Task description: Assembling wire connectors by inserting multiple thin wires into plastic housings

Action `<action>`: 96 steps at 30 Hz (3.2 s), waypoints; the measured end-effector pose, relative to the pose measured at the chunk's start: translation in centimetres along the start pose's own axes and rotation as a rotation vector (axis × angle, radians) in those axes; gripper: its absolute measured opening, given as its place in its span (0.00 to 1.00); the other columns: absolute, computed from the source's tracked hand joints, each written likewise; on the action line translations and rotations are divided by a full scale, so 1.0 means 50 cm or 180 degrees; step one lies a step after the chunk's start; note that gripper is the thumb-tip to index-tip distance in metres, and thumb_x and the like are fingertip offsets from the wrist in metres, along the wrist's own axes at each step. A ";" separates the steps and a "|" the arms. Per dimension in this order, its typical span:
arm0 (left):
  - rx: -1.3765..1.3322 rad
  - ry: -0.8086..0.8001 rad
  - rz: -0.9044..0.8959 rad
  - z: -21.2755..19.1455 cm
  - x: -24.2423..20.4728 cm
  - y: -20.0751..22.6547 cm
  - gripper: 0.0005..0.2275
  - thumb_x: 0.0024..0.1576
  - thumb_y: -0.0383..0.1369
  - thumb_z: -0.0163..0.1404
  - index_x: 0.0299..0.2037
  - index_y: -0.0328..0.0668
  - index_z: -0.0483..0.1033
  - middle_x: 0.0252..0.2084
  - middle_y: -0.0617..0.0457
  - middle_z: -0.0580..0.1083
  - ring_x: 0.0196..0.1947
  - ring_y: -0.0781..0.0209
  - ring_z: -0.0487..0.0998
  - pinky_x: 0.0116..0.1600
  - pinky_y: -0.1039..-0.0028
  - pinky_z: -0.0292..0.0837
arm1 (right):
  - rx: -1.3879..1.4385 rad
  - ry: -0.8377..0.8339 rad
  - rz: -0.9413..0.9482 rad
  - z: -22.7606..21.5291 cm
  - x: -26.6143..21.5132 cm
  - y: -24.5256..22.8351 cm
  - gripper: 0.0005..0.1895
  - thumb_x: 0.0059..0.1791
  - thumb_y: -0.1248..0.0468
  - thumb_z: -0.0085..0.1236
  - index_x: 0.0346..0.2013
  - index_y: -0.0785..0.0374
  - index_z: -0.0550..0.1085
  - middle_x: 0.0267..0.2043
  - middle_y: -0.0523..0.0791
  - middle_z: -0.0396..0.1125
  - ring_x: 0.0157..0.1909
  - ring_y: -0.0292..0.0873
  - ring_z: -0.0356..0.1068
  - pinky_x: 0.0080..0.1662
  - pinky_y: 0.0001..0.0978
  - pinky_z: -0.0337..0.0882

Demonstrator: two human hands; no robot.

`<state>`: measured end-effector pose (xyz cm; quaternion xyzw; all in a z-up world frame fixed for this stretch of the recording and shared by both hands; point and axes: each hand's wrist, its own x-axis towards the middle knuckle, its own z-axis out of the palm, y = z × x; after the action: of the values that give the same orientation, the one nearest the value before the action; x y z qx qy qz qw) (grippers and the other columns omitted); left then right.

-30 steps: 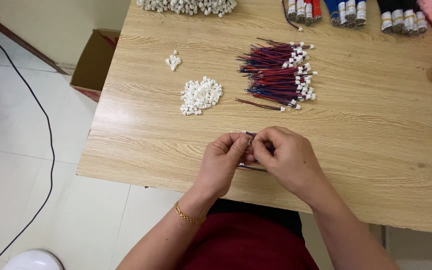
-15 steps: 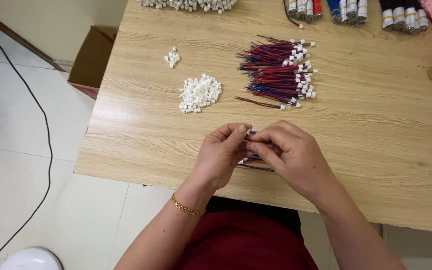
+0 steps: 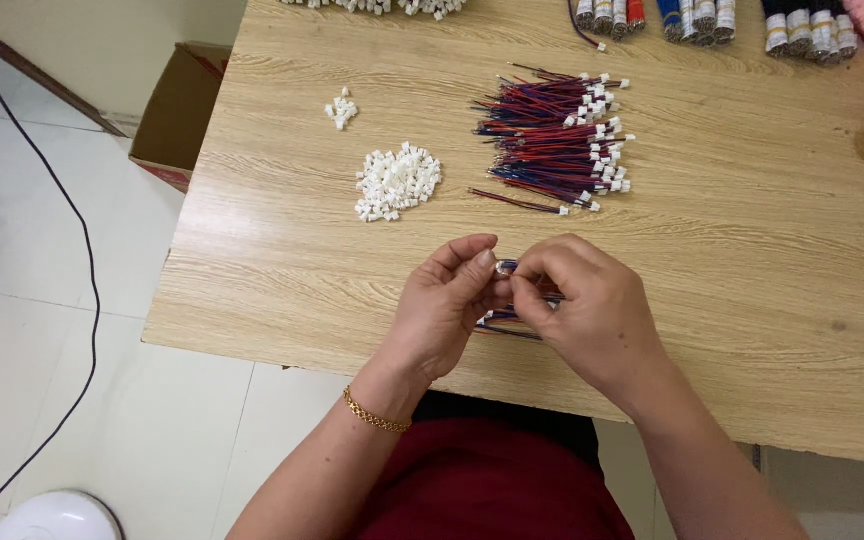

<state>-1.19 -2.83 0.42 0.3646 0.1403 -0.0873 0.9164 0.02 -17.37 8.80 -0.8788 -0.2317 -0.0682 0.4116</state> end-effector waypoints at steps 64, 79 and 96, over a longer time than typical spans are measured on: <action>0.4211 -0.1250 0.1841 0.071 0.022 0.114 0.07 0.59 0.36 0.49 0.38 0.45 0.79 0.31 0.49 0.78 0.40 0.46 0.80 0.60 0.43 0.56 | 0.0047 -0.0028 -0.0386 -0.093 0.014 0.048 0.05 0.44 0.73 0.60 0.35 0.67 0.77 0.32 0.50 0.71 0.34 0.47 0.73 0.37 0.33 0.75; 0.4383 -0.1361 0.1145 0.036 0.010 0.171 0.09 0.59 0.35 0.45 0.30 0.42 0.76 0.28 0.56 0.77 0.29 0.63 0.75 0.36 0.72 0.66 | -0.0133 0.0241 0.0356 -0.125 -0.006 0.087 0.03 0.46 0.72 0.57 0.32 0.63 0.76 0.33 0.41 0.71 0.36 0.34 0.68 0.39 0.25 0.65; 0.4994 -0.1127 0.2666 0.015 0.040 0.106 0.04 0.57 0.33 0.50 0.31 0.49 0.75 0.24 0.55 0.72 0.32 0.55 0.78 0.50 0.67 0.66 | -0.0084 -0.0663 0.0148 -0.029 0.059 0.043 0.07 0.50 0.65 0.53 0.35 0.63 0.77 0.30 0.51 0.71 0.35 0.54 0.72 0.41 0.44 0.70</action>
<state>2.24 0.31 3.71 0.8867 -0.2465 0.1278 0.3697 3.71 -18.60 9.17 -0.8916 -0.2519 0.0300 0.3752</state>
